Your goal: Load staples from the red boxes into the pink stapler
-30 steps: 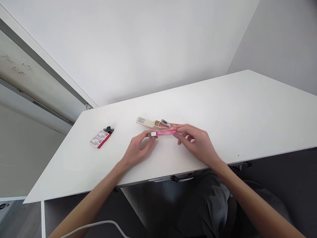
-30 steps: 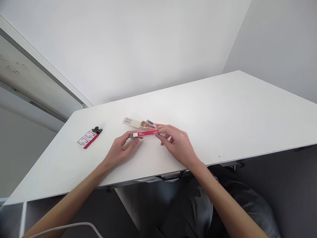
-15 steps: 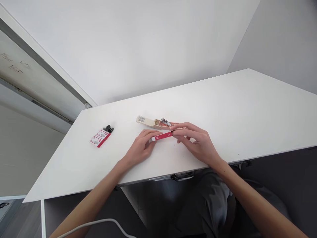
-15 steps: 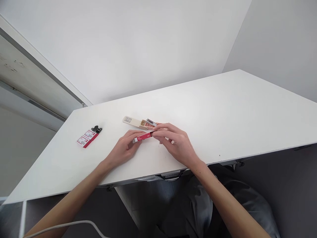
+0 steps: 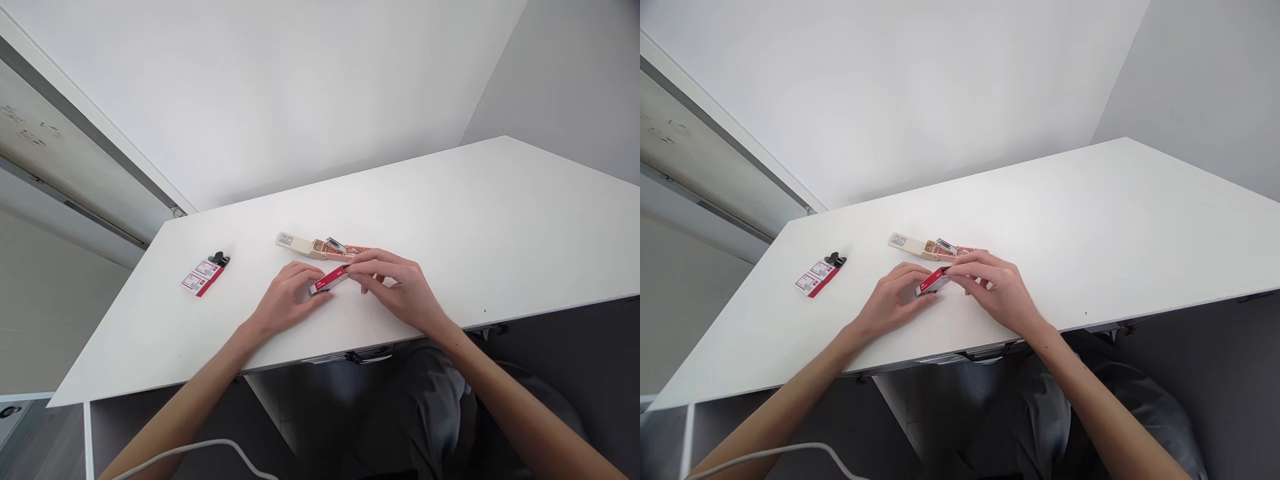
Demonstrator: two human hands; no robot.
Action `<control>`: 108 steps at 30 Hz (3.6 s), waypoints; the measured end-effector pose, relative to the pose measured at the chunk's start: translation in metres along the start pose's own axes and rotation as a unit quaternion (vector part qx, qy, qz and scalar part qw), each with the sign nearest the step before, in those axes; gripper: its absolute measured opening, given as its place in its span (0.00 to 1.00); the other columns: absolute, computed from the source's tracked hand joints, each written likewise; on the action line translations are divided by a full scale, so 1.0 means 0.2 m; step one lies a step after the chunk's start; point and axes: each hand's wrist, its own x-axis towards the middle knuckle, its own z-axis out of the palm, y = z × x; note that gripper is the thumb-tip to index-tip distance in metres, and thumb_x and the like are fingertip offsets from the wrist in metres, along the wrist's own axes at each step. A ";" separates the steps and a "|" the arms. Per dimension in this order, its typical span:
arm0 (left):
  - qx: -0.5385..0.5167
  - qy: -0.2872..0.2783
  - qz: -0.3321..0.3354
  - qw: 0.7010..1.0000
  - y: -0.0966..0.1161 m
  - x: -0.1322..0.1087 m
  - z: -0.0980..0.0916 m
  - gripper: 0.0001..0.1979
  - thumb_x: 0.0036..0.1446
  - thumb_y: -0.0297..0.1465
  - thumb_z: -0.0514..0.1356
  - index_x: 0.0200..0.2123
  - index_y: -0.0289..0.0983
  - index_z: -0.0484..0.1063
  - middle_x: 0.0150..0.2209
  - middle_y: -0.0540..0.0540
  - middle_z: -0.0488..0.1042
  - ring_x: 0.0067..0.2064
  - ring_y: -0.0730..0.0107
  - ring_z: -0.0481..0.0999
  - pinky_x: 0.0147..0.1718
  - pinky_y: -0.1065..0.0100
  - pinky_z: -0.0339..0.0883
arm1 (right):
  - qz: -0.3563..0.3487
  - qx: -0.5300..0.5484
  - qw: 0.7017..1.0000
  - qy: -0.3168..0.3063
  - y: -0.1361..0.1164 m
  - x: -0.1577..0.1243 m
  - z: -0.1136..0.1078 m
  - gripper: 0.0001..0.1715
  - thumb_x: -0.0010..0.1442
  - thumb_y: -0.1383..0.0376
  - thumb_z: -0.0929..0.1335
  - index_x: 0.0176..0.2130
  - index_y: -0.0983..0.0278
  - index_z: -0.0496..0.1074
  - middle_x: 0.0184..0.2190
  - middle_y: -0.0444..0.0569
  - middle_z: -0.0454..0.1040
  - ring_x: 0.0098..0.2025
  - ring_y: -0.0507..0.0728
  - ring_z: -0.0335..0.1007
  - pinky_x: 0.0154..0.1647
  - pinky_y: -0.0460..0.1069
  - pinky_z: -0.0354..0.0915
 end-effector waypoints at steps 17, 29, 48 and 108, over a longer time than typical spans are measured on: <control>-0.017 -0.024 -0.018 0.999 0.00 0.00 -0.01 0.13 0.65 0.37 0.66 0.51 0.42 0.77 0.50 0.45 0.81 0.54 0.59 0.77 0.55 0.55 0.73 | 0.043 -0.005 0.999 0.011 0.01 0.00 -0.01 0.10 0.71 0.60 0.70 0.44 0.58 0.83 0.48 0.51 0.82 0.27 0.50 0.75 0.26 0.51 0.73; 0.001 0.012 -0.033 0.999 0.00 -0.01 0.00 0.11 0.68 0.31 0.60 0.51 0.42 0.77 0.44 0.47 0.81 0.45 0.64 0.79 0.48 0.61 0.73 | 0.054 0.022 0.998 0.001 0.01 -0.01 -0.01 0.10 0.71 0.59 0.71 0.44 0.58 0.83 0.49 0.52 0.82 0.28 0.51 0.76 0.27 0.51 0.75; 0.001 -0.019 -0.015 1.000 0.02 0.00 -0.02 0.20 0.59 0.26 0.60 0.55 0.41 0.74 0.53 0.44 0.80 0.52 0.58 0.78 0.53 0.56 0.73 | 0.079 -0.002 0.996 0.045 0.04 0.00 -0.01 0.12 0.72 0.57 0.69 0.44 0.59 0.81 0.48 0.51 0.82 0.25 0.51 0.75 0.26 0.50 0.72; -0.136 0.017 -0.216 0.967 0.02 0.03 -0.04 0.17 0.62 0.32 0.54 0.49 0.38 0.79 0.46 0.46 0.82 0.48 0.61 0.79 0.51 0.63 0.69 | 0.016 -0.019 1.000 0.013 0.00 -0.01 0.00 0.12 0.72 0.60 0.68 0.43 0.59 0.83 0.49 0.53 0.83 0.38 0.56 0.81 0.26 0.50 0.75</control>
